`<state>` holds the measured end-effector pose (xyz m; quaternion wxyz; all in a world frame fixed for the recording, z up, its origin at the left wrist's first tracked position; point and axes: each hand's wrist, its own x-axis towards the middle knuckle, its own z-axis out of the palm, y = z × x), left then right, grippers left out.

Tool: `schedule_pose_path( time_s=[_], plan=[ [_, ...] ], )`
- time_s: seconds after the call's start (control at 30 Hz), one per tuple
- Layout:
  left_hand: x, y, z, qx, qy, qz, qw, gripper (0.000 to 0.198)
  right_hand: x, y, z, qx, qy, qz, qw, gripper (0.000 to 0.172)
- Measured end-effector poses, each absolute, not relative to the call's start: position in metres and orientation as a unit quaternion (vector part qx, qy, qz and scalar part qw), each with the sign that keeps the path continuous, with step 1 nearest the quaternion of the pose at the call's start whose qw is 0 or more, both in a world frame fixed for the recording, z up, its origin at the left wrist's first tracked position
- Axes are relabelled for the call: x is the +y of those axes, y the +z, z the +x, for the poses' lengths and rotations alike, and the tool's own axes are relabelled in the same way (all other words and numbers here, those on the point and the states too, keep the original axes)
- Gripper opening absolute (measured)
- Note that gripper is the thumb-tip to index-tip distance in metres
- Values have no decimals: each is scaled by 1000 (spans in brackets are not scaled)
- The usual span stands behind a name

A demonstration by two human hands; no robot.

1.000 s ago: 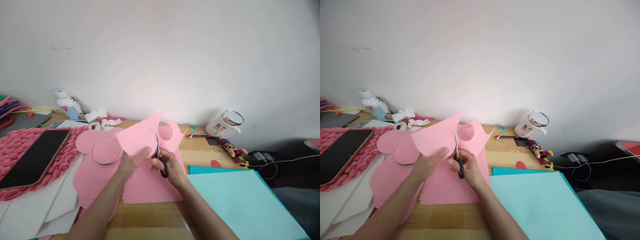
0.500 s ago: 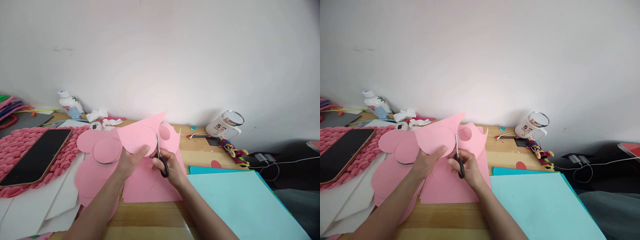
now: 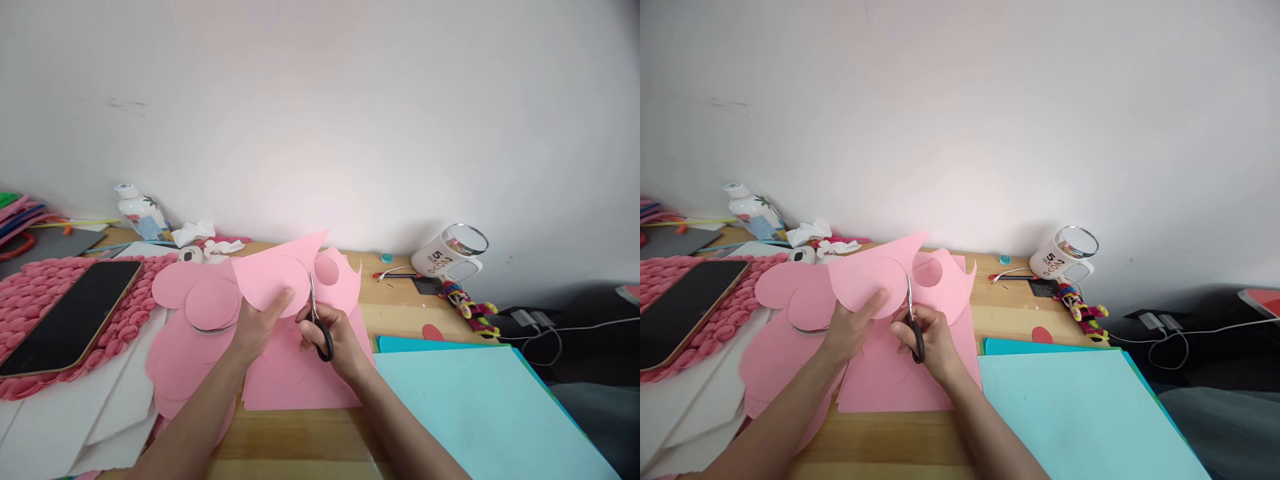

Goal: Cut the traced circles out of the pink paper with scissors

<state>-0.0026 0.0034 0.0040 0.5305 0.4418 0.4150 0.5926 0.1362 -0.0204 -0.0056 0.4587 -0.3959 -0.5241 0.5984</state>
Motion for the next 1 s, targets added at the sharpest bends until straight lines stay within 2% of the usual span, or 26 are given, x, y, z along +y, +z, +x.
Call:
schedule_pose_path(
  time_s=[0.13, 0.57, 0.83, 1.0],
  plan=[
    [3, 5, -4, 438, 573, 460, 518, 29, -21, -4, 136, -523, 596, -408, 452, 28],
    [-1, 12, -6, 450, 535, 496, 514, 32, -18, 3, 139, -534, 590, -403, 452, 40],
    [-3, 16, -5, 452, 533, 500, 512, 41, -17, -1, 141, -530, 605, -381, 455, 39],
    [-4, 19, -4, 450, 537, 494, 515, 40, -17, -2, 141, -531, 602, -388, 453, 37]
  ],
)
